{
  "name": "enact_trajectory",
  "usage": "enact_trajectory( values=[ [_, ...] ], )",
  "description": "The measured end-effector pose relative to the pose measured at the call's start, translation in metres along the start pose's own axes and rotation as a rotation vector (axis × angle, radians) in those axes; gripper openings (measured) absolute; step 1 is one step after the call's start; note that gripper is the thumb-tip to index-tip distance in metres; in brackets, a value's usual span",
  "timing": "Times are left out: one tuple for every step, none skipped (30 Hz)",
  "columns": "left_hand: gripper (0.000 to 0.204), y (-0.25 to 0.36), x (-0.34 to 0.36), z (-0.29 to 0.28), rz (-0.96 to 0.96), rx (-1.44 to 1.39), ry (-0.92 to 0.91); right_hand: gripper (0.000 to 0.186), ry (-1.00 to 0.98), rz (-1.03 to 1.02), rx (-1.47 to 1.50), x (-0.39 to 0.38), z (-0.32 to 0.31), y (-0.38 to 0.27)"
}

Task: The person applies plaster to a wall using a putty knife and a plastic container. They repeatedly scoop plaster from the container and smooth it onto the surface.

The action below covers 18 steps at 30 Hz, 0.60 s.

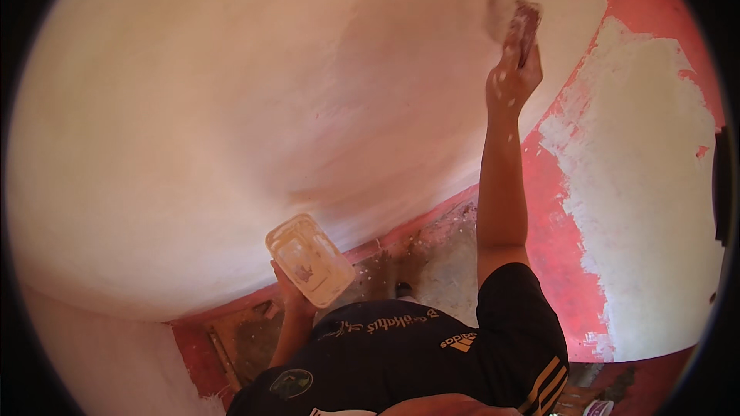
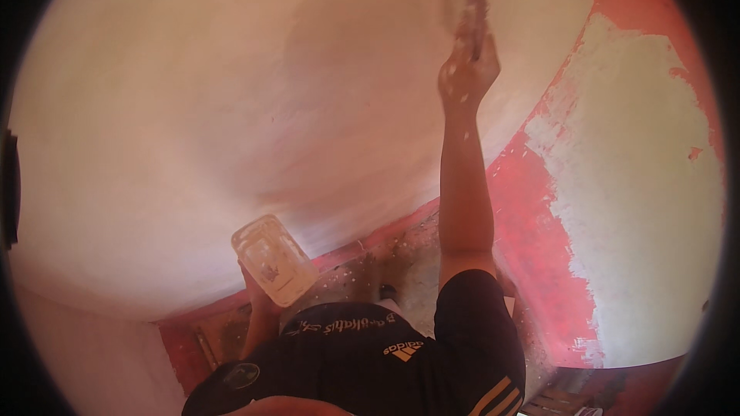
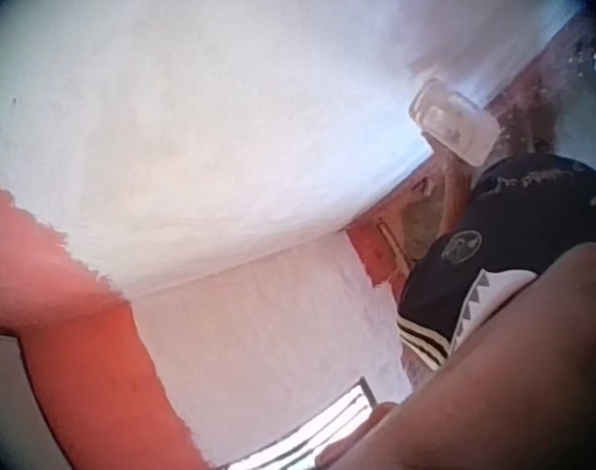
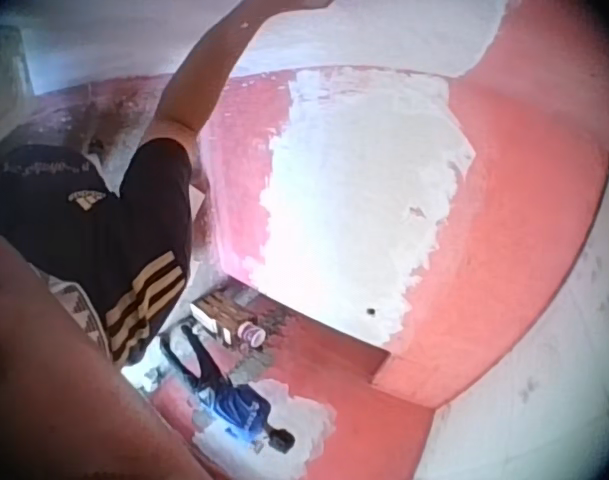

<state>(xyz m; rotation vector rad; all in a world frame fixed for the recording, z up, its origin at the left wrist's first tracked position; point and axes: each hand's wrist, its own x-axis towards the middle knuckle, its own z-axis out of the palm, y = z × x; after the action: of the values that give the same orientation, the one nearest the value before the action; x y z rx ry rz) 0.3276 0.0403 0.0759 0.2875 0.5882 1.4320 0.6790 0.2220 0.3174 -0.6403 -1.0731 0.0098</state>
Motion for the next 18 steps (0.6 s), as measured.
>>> enact_trajectory(
  values=[
    [0.057,0.001,-0.001,0.001,0.0,-0.003,-0.001,0.044,-0.027,-0.004,-0.057,0.011,0.005,0.005],
    [0.055,0.002,-0.002,0.002,-0.04,-0.037,0.02,0.042,-0.071,-0.021,-0.043,0.011,0.008,0.009],
    [0.052,0.003,-0.002,0.004,-0.078,-0.07,0.041,0.04,-0.148,0.134,-0.028,0.009,0.016,0.011],
    [0.052,0.004,-0.003,0.007,-0.079,-0.071,0.038,0.032,-0.238,0.209,-0.066,-0.006,0.024,0.014],
    [0.05,0.004,-0.002,0.01,-0.077,-0.055,0.045,0.025,-0.358,0.112,-0.153,-0.024,0.033,0.013],
    [0.048,0.004,-0.001,0.015,-0.08,-0.04,0.059,0.02,-0.482,-0.009,-0.309,-0.044,0.035,0.009],
    [0.048,0.004,-0.003,0.017,-0.084,-0.043,0.06,0.019,-0.476,-0.086,-0.344,-0.06,0.038,0.005],
    [0.047,0.004,-0.004,0.02,-0.111,-0.033,0.024,0.02,-0.603,-0.137,-0.207,-0.064,0.033,0.0],
    [0.046,0.005,-0.005,0.022,-0.133,-0.019,-0.016,0.021,-0.793,-0.196,-0.116,-0.065,0.031,-0.003],
    [0.046,0.006,-0.008,0.023,-0.13,-0.008,-0.018,0.026,-0.692,-0.108,-0.085,-0.051,0.021,-0.007],
    [0.046,0.005,-0.011,0.025,-0.069,0.011,-0.024,0.027,-0.489,0.102,0.09,-0.032,0.019,-0.006],
    [0.046,0.005,-0.013,0.025,-0.018,0.021,-0.056,0.028,-0.245,0.263,0.298,0.0,0.014,-0.003],
    [0.046,0.006,-0.016,0.024,-0.005,0.02,-0.03,0.03,-0.095,0.087,0.218,0.024,0.01,0.003],
    [0.046,0.007,-0.017,0.024,-0.057,-0.021,0.004,0.035,-0.028,-0.007,0.225,0.04,0.01,0.008],
    [0.046,0.007,-0.017,0.023,-0.111,-0.061,0.039,0.034,-0.099,-0.013,0.076,0.042,0.013,0.016],
    [0.046,0.008,-0.017,0.023,-0.113,-0.06,0.038,0.036,-0.119,0.025,-0.049,0.035,0.018,0.022],
    [0.046,0.008,-0.016,0.022,-0.102,-0.041,0.003,0.038,-0.225,-0.021,-0.278,0.02,0.026,0.026],
    [0.045,0.009,-0.015,0.022,-0.114,-0.009,0.043,0.038,-0.306,0.001,-0.372,-0.009,0.036,0.028]
  ],
)
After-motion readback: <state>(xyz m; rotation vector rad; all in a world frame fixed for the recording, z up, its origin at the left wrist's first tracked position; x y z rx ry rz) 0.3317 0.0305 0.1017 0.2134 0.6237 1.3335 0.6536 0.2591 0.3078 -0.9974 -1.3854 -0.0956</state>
